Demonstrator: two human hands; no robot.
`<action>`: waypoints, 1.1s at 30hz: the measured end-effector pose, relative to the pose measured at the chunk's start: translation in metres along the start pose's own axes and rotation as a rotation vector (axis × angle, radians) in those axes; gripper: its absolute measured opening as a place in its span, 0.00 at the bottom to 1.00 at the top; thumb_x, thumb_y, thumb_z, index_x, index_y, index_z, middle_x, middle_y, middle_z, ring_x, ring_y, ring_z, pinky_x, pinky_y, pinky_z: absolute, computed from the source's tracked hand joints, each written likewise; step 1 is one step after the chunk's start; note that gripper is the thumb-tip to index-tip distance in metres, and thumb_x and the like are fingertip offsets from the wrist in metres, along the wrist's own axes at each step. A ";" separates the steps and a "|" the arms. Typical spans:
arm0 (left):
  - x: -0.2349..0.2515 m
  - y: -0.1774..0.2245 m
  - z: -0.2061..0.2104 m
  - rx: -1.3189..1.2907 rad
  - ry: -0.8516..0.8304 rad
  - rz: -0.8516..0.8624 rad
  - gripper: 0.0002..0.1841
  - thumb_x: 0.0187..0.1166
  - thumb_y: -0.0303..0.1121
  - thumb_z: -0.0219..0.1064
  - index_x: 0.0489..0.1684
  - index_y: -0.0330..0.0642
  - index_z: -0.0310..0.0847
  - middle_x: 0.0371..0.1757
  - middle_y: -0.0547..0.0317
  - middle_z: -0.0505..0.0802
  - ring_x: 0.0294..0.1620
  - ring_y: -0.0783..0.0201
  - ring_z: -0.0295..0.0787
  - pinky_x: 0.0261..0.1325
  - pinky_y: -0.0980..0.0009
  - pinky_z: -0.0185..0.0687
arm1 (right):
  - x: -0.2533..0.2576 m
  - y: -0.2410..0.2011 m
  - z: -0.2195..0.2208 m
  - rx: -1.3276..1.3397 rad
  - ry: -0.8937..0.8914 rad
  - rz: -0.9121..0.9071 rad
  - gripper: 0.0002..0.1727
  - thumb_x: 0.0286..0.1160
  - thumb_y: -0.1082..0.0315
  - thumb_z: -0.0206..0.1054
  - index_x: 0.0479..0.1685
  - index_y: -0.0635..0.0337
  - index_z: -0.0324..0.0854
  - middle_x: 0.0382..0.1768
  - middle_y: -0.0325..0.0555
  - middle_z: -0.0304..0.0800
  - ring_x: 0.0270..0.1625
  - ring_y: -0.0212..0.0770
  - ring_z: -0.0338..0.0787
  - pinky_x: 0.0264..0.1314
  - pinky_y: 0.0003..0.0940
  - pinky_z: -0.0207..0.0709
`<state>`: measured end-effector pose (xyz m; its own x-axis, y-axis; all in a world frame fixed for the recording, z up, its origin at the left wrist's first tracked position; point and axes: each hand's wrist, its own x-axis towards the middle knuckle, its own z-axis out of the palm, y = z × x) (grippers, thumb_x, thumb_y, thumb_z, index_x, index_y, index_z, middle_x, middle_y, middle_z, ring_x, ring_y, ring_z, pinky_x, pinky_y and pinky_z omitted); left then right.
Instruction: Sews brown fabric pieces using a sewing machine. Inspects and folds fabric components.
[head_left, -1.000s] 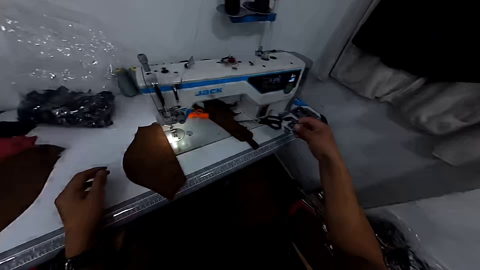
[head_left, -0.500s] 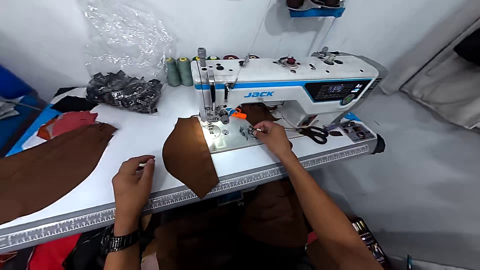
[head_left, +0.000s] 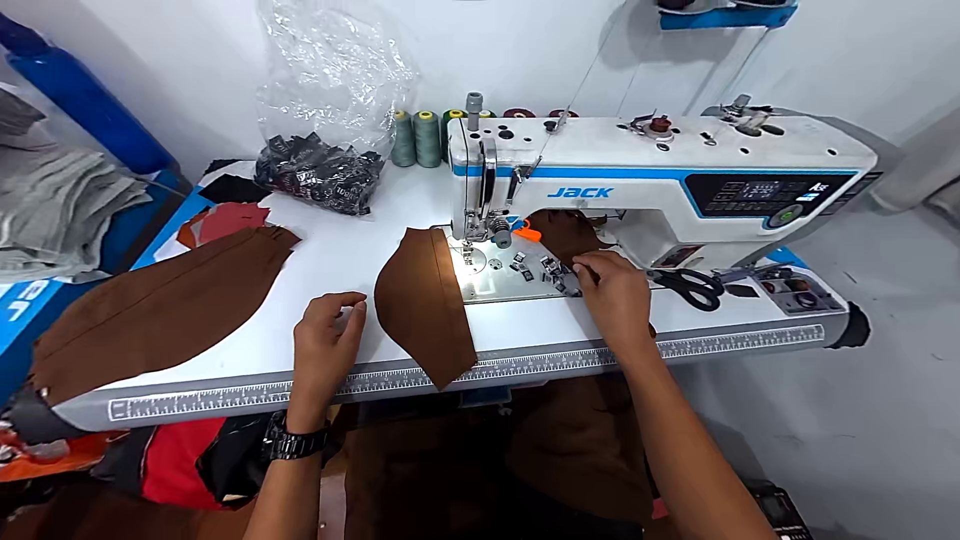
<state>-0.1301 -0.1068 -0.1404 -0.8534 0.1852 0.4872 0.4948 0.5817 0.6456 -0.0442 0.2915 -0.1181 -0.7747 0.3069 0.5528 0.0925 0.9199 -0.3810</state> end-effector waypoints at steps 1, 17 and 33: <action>0.001 0.002 0.001 0.000 -0.025 0.045 0.15 0.86 0.38 0.59 0.55 0.40 0.89 0.55 0.51 0.92 0.59 0.55 0.88 0.61 0.50 0.83 | 0.001 -0.004 0.002 0.019 -0.016 -0.038 0.09 0.82 0.68 0.67 0.49 0.59 0.92 0.56 0.52 0.93 0.56 0.55 0.92 0.55 0.57 0.84; 0.153 0.002 0.095 0.152 -0.628 0.700 0.18 0.80 0.49 0.67 0.51 0.46 0.92 0.57 0.55 0.93 0.67 0.54 0.87 0.71 0.50 0.80 | 0.133 -0.018 0.046 0.012 -0.661 -0.213 0.18 0.84 0.55 0.67 0.53 0.62 0.90 0.52 0.62 0.92 0.62 0.60 0.89 0.69 0.69 0.73; 0.143 -0.023 0.097 0.020 -0.461 0.832 0.28 0.85 0.59 0.53 0.59 0.49 0.92 0.67 0.57 0.92 0.75 0.54 0.82 0.79 0.49 0.72 | 0.049 0.026 -0.032 0.429 0.154 -0.106 0.11 0.81 0.68 0.66 0.51 0.64 0.91 0.40 0.45 0.96 0.39 0.35 0.94 0.46 0.38 0.90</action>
<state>-0.2793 -0.0168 -0.1428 -0.2110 0.8379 0.5033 0.9736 0.1346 0.1841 -0.0601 0.3388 -0.0770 -0.6612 0.2791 0.6964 -0.2745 0.7738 -0.5708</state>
